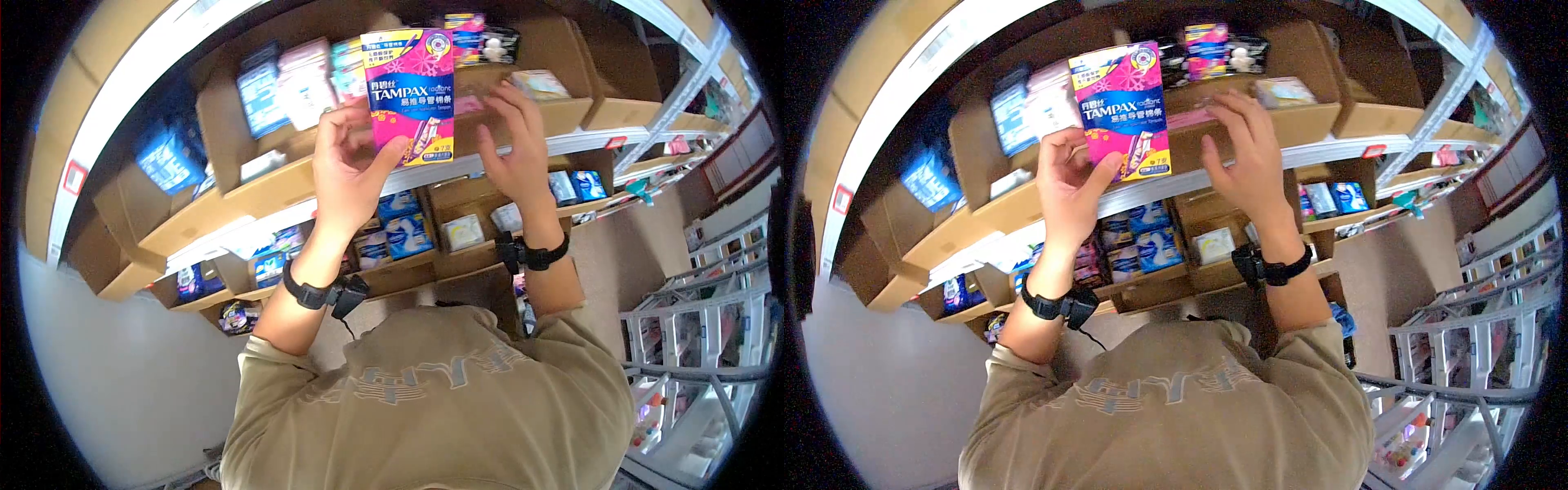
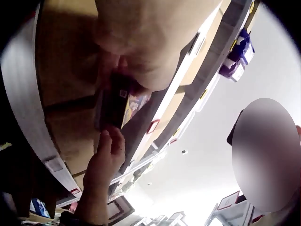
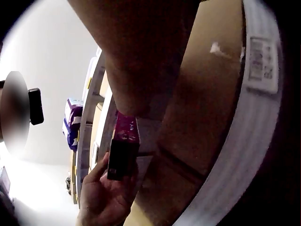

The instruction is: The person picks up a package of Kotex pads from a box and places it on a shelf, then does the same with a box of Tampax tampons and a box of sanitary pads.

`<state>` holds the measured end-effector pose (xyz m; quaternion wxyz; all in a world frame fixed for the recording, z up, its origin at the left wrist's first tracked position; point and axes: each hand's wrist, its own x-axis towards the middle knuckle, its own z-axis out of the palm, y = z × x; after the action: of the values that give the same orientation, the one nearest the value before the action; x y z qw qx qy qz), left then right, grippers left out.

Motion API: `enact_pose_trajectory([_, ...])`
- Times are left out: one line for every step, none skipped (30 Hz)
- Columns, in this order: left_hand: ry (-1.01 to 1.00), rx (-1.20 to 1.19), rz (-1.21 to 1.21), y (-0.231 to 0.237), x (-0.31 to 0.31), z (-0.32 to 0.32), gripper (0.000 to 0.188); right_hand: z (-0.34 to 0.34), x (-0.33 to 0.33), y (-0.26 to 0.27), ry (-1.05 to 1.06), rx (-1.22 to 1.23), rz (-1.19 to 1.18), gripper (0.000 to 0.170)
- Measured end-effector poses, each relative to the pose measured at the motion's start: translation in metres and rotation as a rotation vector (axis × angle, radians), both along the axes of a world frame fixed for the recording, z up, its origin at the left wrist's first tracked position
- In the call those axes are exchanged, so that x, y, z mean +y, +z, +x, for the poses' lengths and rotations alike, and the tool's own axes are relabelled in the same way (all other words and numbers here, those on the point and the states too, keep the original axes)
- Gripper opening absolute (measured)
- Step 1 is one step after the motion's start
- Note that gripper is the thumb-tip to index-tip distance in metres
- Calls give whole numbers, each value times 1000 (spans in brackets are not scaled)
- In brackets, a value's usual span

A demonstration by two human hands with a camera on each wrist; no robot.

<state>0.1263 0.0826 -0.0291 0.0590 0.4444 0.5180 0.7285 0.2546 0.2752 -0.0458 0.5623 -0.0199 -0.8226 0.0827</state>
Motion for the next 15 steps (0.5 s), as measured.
enact_pose_trajectory([41, 14, -28, -6, 18, 5, 39, 5, 15, -4, -2, -12, 0, 36])
enact_pose_trajectory([37, 11, -28, -8, 31, 13, 39, 9, 27, -10, -6, -15, 0, 36])
enact_pose_trajectory([90, 7, -62, -10, 42, 20, 38, 11, 37, -16, 1, -54, -21, 36])
enact_pose_trajectory([145, 6, -96, -11, 51, 27, 37, 12, 46, -20, 10, -91, -42, 36])
enact_pose_trajectory([216, 25, -114, -11, 56, 32, 36, 14, 54, -22, -1, -112, 57, 40])
enact_pose_trajectory([222, 29, -113, -12, 60, 35, 36, 15, 57, -24, 4, -107, 57, 40])
enact_pose_trajectory([252, 27, -47, -14, 64, 36, 36, 16, 57, -26, 16, -119, 56, 42])
enact_pose_trajectory([281, 25, 22, -16, 68, 37, 35, 16, 58, -27, 28, -131, 57, 44])
enact_pose_trajectory([269, 14, 68, -19, 71, 38, 34, 16, 60, -28, 39, -140, 66, 47])
enact_pose_trajectory([354, 79, 35, -23, 73, 36, 36, 16, 62, -28, 41, -135, 70, 47])
enact_pose_trajectory([344, 81, 62, -24, 74, 36, 36, 15, 63, -28, 57, -135, 65, 47])
enact_pose_trajectory([336, 83, 88, -25, 75, 36, 37, 16, 64, -28, 74, -136, 60, 47])
enact_pose_trajectory([326, 60, 63, -23, 74, 38, 38, 17, 64, -27, 85, -144, 61, 47])
enact_pose_trajectory([332, 61, 65, -24, 74, 36, 38, 18, 66, -26, 91, -143, 64, 47])
enact_pose_trajectory([351, 70, 44, -26, 73, 35, 38, 18, 66, -25, 94, -156, 69, 47])
